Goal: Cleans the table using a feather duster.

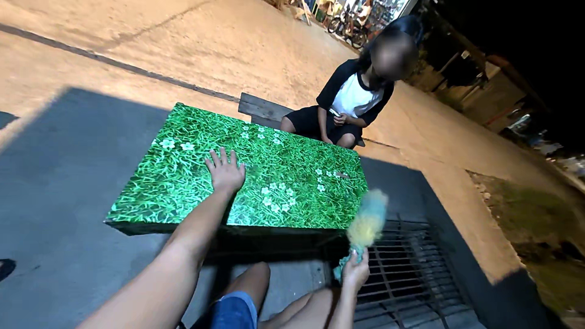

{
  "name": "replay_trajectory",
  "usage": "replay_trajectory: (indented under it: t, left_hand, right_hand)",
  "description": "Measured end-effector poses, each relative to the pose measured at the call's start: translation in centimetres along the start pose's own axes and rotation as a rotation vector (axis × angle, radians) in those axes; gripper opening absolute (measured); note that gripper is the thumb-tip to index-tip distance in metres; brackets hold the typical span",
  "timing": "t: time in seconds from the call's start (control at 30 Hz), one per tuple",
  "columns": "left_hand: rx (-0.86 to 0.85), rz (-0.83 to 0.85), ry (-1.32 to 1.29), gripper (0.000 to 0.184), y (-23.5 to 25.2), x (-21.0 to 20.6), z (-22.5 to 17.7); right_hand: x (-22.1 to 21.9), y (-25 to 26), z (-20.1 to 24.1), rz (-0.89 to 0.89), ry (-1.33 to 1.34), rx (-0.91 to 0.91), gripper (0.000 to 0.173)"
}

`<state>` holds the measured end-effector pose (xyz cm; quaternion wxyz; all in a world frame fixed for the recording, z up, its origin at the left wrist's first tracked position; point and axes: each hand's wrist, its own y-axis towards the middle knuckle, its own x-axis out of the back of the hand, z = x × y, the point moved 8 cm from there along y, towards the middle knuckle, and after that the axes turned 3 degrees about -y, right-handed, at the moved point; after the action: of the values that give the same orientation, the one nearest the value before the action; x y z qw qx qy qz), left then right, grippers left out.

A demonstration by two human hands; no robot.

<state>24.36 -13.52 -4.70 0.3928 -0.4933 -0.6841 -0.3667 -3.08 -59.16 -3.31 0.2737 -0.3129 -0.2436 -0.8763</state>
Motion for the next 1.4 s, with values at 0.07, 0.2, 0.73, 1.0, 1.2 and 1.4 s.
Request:
replay_trajectory:
  t: [0.07, 0.2, 0.73, 1.0, 1.2, 1.4]
  left_hand:
    - [-0.002, 0.002, -0.017, 0.068, -0.1, 0.2, -0.3]
    - [0.003, 0.0, -0.033, 0.067, -0.3, 0.6, -0.4]
    - [0.002, 0.003, -0.001, 0.067, 0.0, 0.5, -0.2]
    - [0.011, 0.012, 0.007, 0.067, -0.1, 0.8, -0.2]
    - [0.031, 0.024, 0.022, 0.067, 0.4, 0.4, 0.1]
    - [0.055, 0.035, -0.001, 0.068, -0.1, 0.8, -0.3]
  right_hand:
    - [-0.3, -0.4, 1.0, 0.048, -0.045, 0.025, 0.048]
    - [-3.2, -6.9, 6.2, 0.413, 0.216, 0.433, 0.045]
    - [-6.0, -6.1, 10.0, 0.56, 0.258, 0.434, 0.043]
    - [-12.5, 3.6, 16.1, 0.542, -0.096, 0.265, 0.041]
    - [-18.0, -1.3, 23.2, 0.666, -0.247, 0.519, 0.046]
    - [-18.5, 0.4, 24.6, 0.627, -0.233, 0.589, 0.044]
